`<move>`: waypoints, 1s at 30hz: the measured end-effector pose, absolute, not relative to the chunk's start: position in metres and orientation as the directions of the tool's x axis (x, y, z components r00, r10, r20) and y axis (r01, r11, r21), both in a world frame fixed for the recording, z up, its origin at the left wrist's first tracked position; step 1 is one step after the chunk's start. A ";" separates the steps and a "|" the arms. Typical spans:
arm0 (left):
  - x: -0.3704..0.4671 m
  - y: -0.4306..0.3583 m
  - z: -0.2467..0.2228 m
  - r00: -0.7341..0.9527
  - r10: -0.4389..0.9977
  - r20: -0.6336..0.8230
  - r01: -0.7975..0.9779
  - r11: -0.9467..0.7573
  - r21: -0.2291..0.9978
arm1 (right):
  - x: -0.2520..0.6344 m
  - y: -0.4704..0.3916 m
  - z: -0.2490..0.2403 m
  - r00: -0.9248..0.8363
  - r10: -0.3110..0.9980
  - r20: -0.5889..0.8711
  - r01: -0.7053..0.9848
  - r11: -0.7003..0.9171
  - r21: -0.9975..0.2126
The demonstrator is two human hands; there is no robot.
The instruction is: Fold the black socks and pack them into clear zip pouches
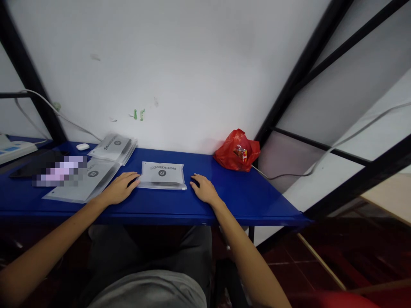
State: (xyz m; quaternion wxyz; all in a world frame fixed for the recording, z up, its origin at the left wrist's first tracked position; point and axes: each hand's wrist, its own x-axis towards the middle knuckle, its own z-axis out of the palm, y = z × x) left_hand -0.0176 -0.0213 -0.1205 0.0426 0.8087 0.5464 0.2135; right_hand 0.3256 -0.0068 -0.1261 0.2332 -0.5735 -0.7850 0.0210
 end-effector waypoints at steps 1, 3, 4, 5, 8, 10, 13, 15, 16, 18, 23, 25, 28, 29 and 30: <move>-0.018 -0.021 -0.121 0.313 0.899 0.306 0.863 -0.404 0.302 | 0.326 -0.007 -0.126 -0.233 0.909 0.345 0.890 0.343 -0.300; -0.018 -0.021 -0.121 0.315 0.894 0.319 0.861 -0.410 0.300 | 0.326 -0.006 -0.127 -0.234 0.907 0.352 0.891 0.345 -0.297; -0.018 -0.021 -0.122 0.315 0.892 0.323 0.861 -0.412 0.298 | 0.326 -0.006 -0.127 -0.236 0.905 0.353 0.890 0.347 -0.295; -0.018 -0.021 -0.122 0.316 0.891 0.326 0.861 -0.414 0.296 | 0.326 -0.007 -0.127 -0.239 0.904 0.354 0.890 0.350 -0.293; -0.018 -0.020 -0.123 0.322 0.886 0.333 0.858 -0.422 0.292 | 0.326 -0.007 -0.126 -0.242 0.905 0.349 0.888 0.351 -0.296; -0.018 -0.020 -0.123 0.324 0.886 0.333 0.857 -0.424 0.294 | 0.325 -0.007 -0.125 -0.239 0.909 0.341 0.888 0.347 -0.301; -0.018 -0.020 -0.122 0.317 0.893 0.319 0.859 -0.413 0.303 | 0.325 -0.007 -0.126 -0.236 0.909 0.344 0.888 0.346 -0.303; -0.018 -0.020 -0.122 0.316 0.895 0.315 0.860 -0.410 0.304 | 0.326 -0.007 -0.126 -0.235 0.906 0.353 0.886 0.349 -0.304; -0.018 -0.020 -0.122 0.317 0.894 0.316 0.860 -0.412 0.303 | 0.326 -0.007 -0.127 -0.234 0.905 0.355 0.886 0.349 -0.306; -0.018 -0.020 -0.122 0.319 0.892 0.319 0.859 -0.415 0.301 | 0.326 -0.007 -0.127 -0.228 0.907 0.353 0.887 0.344 -0.310; -0.018 -0.020 -0.123 0.318 0.894 0.316 0.858 -0.413 0.306 | 0.326 -0.007 -0.127 -0.233 0.908 0.348 0.885 0.346 -0.311; -0.018 -0.019 -0.123 0.320 0.891 0.321 0.857 -0.417 0.304 | 0.327 -0.006 -0.127 -0.232 0.907 0.352 0.882 0.349 -0.316; -0.019 -0.018 -0.124 0.317 0.891 0.324 0.857 -0.415 0.305 | 0.328 -0.005 -0.128 -0.235 0.903 0.360 0.877 0.357 -0.321; -0.019 -0.018 -0.124 0.314 0.893 0.323 0.858 -0.413 0.306 | 0.328 -0.005 -0.129 -0.236 0.903 0.359 0.877 0.357 -0.322; -0.019 -0.018 -0.124 0.312 0.894 0.321 0.859 -0.410 0.306 | 0.328 -0.005 -0.129 -0.235 0.905 0.355 0.877 0.355 -0.323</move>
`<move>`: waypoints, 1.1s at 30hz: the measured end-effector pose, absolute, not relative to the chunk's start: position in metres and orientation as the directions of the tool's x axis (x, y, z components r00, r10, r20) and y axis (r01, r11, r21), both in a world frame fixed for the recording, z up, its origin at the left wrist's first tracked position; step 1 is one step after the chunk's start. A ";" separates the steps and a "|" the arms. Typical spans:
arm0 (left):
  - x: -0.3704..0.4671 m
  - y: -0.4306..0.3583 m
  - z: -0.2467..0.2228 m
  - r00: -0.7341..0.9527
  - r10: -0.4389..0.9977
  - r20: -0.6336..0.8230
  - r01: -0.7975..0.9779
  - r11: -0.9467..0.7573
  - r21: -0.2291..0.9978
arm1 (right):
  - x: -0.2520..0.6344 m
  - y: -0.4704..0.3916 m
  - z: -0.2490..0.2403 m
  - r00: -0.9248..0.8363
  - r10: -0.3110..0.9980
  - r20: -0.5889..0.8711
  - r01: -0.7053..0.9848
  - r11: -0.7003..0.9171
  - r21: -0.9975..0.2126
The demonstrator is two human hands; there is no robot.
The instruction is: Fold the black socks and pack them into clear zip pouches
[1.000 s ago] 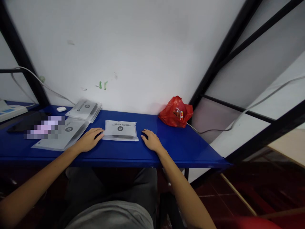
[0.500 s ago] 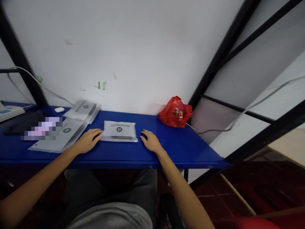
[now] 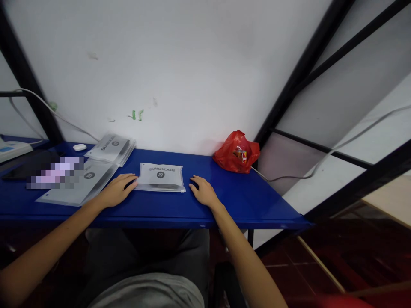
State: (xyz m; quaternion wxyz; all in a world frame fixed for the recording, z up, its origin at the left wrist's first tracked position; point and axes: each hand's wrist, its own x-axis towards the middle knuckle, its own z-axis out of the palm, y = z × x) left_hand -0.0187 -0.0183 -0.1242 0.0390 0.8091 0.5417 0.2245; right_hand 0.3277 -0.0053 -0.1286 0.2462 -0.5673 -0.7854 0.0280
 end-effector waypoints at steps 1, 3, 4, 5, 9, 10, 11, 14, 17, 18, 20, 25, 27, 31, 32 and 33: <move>-0.019 -0.018 -0.124 0.311 0.895 0.319 0.860 -0.408 0.307 | 0.327 -0.005 -0.128 -0.233 0.907 0.350 0.879 0.350 -0.323; -0.019 -0.019 -0.123 0.312 0.897 0.312 0.859 -0.406 0.311 | 0.327 -0.006 -0.128 -0.230 0.911 0.342 0.882 0.343 -0.322; -0.018 -0.019 -0.122 0.313 0.898 0.309 0.858 -0.406 0.313 | 0.326 -0.006 -0.127 -0.230 0.912 0.340 0.883 0.342 -0.320; -0.018 -0.020 -0.122 0.313 0.899 0.306 0.858 -0.406 0.315 | 0.326 -0.007 -0.127 -0.230 0.912 0.340 0.884 0.342 -0.319; -0.018 -0.020 -0.122 0.310 0.899 0.309 0.858 -0.405 0.316 | 0.326 -0.007 -0.127 -0.229 0.911 0.343 0.882 0.344 -0.324; -0.018 -0.020 -0.122 0.310 0.898 0.311 0.858 -0.405 0.315 | 0.326 -0.006 -0.127 -0.229 0.910 0.345 0.881 0.344 -0.326; -0.018 -0.019 -0.123 0.310 0.898 0.313 0.858 -0.406 0.314 | 0.326 -0.006 -0.127 -0.229 0.909 0.347 0.880 0.346 -0.326; -0.019 -0.018 -0.124 0.309 0.895 0.322 0.858 -0.409 0.311 | 0.327 -0.006 -0.128 -0.228 0.907 0.354 0.881 0.347 -0.323; -0.019 -0.018 -0.124 0.313 0.893 0.324 0.857 -0.412 0.310 | 0.326 -0.007 -0.127 -0.228 0.909 0.347 0.884 0.343 -0.317; -0.019 -0.018 -0.124 0.312 0.894 0.321 0.857 -0.411 0.311 | 0.326 -0.007 -0.127 -0.228 0.911 0.345 0.885 0.341 -0.317; -0.019 -0.019 -0.123 0.310 0.897 0.314 0.858 -0.407 0.314 | 0.326 -0.007 -0.127 -0.227 0.911 0.343 0.886 0.340 -0.316; -0.018 -0.020 -0.122 0.315 0.897 0.309 0.855 -0.410 0.318 | 0.326 -0.006 -0.128 -0.230 0.908 0.349 0.886 0.344 -0.311; -0.018 -0.020 -0.122 0.317 0.897 0.310 0.852 -0.412 0.323 | 0.327 -0.005 -0.128 -0.227 0.909 0.350 0.884 0.343 -0.317; -0.018 -0.024 -0.120 0.308 0.886 0.347 0.836 -0.426 0.345 | 0.325 -0.009 -0.124 -0.211 0.894 0.396 0.870 0.356 -0.341; -0.017 -0.024 -0.119 0.307 0.877 0.368 0.831 -0.436 0.345 | 0.323 -0.011 -0.121 -0.204 0.884 0.421 0.865 0.364 -0.346; -0.015 -0.025 -0.118 0.312 0.866 0.392 0.826 -0.451 0.339 | 0.320 -0.013 -0.119 -0.200 0.874 0.444 0.859 0.374 -0.349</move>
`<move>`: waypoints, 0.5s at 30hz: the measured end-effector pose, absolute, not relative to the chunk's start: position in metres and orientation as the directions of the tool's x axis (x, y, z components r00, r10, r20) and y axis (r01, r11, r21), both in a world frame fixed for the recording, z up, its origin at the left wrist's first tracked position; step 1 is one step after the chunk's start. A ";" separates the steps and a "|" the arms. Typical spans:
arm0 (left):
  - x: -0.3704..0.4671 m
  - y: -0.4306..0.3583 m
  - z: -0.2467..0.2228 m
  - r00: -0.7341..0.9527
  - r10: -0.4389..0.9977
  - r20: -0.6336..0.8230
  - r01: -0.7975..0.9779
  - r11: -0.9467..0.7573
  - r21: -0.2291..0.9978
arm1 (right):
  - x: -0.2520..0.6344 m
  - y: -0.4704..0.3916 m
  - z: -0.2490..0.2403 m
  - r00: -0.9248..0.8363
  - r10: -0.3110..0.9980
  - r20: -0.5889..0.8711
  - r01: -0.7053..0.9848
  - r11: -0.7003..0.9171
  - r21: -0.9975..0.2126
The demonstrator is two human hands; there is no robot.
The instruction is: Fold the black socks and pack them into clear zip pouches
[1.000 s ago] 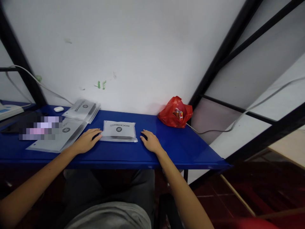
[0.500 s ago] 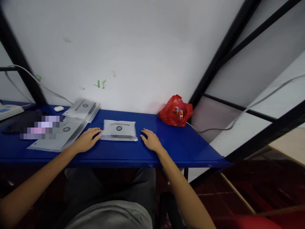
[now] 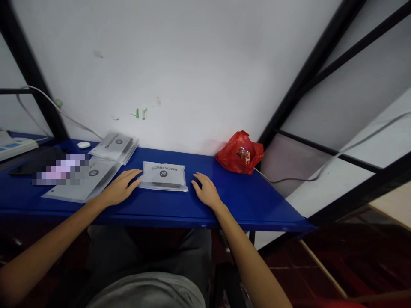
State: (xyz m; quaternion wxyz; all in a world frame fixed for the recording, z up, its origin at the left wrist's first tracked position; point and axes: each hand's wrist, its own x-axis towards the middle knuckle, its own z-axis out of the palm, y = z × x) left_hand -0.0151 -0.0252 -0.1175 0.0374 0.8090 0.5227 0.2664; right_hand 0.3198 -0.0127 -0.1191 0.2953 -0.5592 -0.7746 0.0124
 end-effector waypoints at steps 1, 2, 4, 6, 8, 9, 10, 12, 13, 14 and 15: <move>-0.012 -0.026 -0.116 0.323 0.851 0.413 0.820 -0.470 0.327 | 0.316 -0.015 -0.117 -0.204 0.863 0.461 0.853 0.388 -0.349; -0.009 -0.026 -0.115 0.341 0.836 0.430 0.814 -0.491 0.309 | 0.310 -0.017 -0.114 -0.219 0.855 0.470 0.846 0.407 -0.346; 0.001 -0.025 -0.112 0.388 0.805 0.450 0.801 -0.535 0.267 | 0.297 -0.021 -0.109 -0.279 0.839 0.468 0.828 0.457 -0.326; 0.015 -0.022 -0.111 0.441 0.770 0.461 0.781 -0.582 0.225 | 0.283 -0.023 -0.105 -0.357 0.818 0.451 0.808 0.513 -0.290; 0.029 -0.016 -0.111 0.488 0.738 0.466 0.760 -0.622 0.191 | 0.269 -0.022 -0.101 -0.426 0.803 0.417 0.797 0.551 -0.248; 0.036 -0.013 -0.111 0.505 0.731 0.459 0.754 -0.632 0.178 | 0.264 -0.019 -0.099 -0.449 0.802 0.394 0.796 0.559 -0.231; 0.042 -0.009 -0.110 0.514 0.734 0.444 0.757 -0.632 0.168 | 0.259 -0.016 -0.098 -0.463 0.806 0.369 0.799 0.560 -0.220; 0.050 -0.001 -0.110 0.503 0.771 0.390 0.789 -0.594 0.155 | 0.251 -0.007 -0.097 -0.466 0.823 0.326 0.811 0.544 -0.215; 0.053 0.004 -0.109 0.485 0.797 0.360 0.812 -0.563 0.151 | 0.249 -0.001 -0.097 -0.461 0.831 0.311 0.816 0.535 -0.219; 0.055 0.009 -0.108 0.467 0.819 0.334 0.832 -0.535 0.146 | 0.246 0.005 -0.097 -0.460 0.836 0.300 0.817 0.531 -0.226; 0.057 0.013 -0.107 0.454 0.835 0.312 0.846 -0.513 0.142 | 0.244 0.013 -0.098 -0.463 0.836 0.293 0.813 0.533 -0.236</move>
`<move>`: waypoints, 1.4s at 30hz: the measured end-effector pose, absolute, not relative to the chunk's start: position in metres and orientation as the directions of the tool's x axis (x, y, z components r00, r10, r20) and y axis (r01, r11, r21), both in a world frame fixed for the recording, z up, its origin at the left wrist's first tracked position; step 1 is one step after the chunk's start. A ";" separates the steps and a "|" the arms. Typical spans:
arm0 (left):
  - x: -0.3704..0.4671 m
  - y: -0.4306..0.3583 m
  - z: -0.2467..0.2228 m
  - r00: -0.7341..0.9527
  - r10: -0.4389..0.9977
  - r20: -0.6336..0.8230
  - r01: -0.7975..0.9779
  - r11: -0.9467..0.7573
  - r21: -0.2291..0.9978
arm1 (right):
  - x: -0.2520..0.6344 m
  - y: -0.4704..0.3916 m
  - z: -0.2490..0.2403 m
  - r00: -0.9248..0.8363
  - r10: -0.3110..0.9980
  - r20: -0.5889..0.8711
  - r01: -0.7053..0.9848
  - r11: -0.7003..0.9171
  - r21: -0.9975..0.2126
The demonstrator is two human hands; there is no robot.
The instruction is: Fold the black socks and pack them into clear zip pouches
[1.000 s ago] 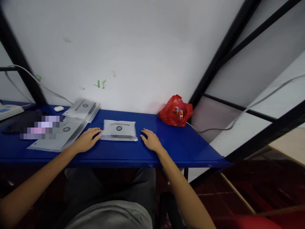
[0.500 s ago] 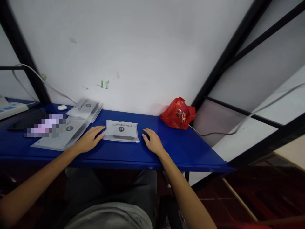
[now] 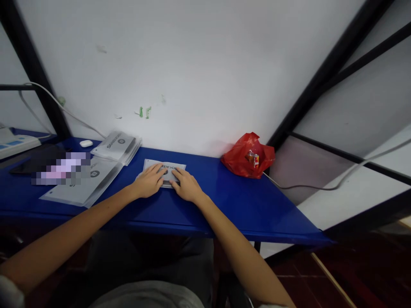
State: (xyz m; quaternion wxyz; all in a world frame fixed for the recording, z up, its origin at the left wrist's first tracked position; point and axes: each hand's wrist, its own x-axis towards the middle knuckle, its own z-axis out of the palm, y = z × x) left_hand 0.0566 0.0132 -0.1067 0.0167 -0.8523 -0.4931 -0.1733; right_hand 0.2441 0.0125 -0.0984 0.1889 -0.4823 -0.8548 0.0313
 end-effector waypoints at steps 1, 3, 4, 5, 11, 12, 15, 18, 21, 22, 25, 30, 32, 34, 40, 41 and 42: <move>0.058 0.018 -0.106 0.446 0.845 0.294 0.854 -0.500 0.142 | 0.243 0.020 -0.099 -0.471 0.833 0.291 0.804 0.541 -0.248; 0.061 0.027 -0.104 0.434 0.862 0.262 0.861 -0.482 0.160 | 0.242 0.034 -0.102 -0.483 0.820 0.308 0.778 0.563 -0.278; 0.062 0.031 -0.103 0.417 0.875 0.246 0.867 -0.464 0.182 | 0.243 0.041 -0.102 -0.477 0.816 0.326 0.769 0.567 -0.295; 0.063 0.035 -0.103 0.390 0.891 0.232 0.874 -0.438 0.211 | 0.246 0.047 -0.103 -0.462 0.817 0.345 0.766 0.564 -0.310; 0.062 0.063 -0.106 0.285 0.930 0.231 0.895 -0.344 0.283 | 0.287 0.065 -0.112 -0.344 0.880 0.328 0.828 0.449 -0.335; 0.061 0.067 -0.105 0.280 0.930 0.238 0.904 -0.339 0.259 | 0.295 0.066 -0.115 -0.332 0.889 0.314 0.841 0.430 -0.328; 0.065 0.073 -0.102 0.271 0.925 0.265 0.928 -0.325 0.183 | 0.314 0.067 -0.123 -0.308 0.903 0.298 0.864 0.397 -0.310; 0.081 0.073 -0.099 0.197 0.941 0.274 0.937 -0.263 0.229 | 0.321 0.067 -0.127 -0.305 0.902 0.307 0.871 0.394 -0.293; 0.096 0.074 -0.099 0.031 0.974 0.226 0.933 -0.109 0.342 | 0.320 0.067 -0.129 -0.312 0.898 0.309 0.874 0.399 -0.276; 0.098 0.076 -0.100 -0.007 0.976 0.218 0.931 -0.073 0.356 | 0.320 0.067 -0.129 -0.314 0.897 0.311 0.874 0.401 -0.276; 0.093 0.088 -0.105 -0.021 0.973 0.231 0.937 -0.062 0.344 | 0.319 0.066 -0.129 -0.313 0.895 0.316 0.870 0.404 -0.281; 0.071 0.115 -0.108 0.031 0.976 0.216 0.945 -0.099 0.310 | 0.321 0.065 -0.131 -0.305 0.891 0.337 0.865 0.407 -0.292; 0.064 0.125 -0.108 0.032 0.978 0.205 0.951 -0.093 0.294 | 0.321 0.065 -0.131 -0.303 0.890 0.340 0.862 0.409 -0.301; 0.059 0.132 -0.108 0.036 0.979 0.199 0.954 -0.093 0.283 | 0.321 0.065 -0.131 -0.300 0.893 0.335 0.861 0.405 -0.308; 0.051 0.148 -0.111 0.064 0.975 0.213 0.950 -0.125 0.286 | 0.320 0.063 -0.128 -0.294 0.899 0.325 0.865 0.395 -0.309; 0.050 0.150 -0.111 0.066 0.975 0.212 0.948 -0.128 0.292 | 0.319 0.063 -0.128 -0.292 0.899 0.327 0.866 0.393 -0.309; 0.049 0.152 -0.112 0.069 0.975 0.212 0.946 -0.131 0.295 | 0.319 0.062 -0.128 -0.291 0.899 0.327 0.867 0.392 -0.308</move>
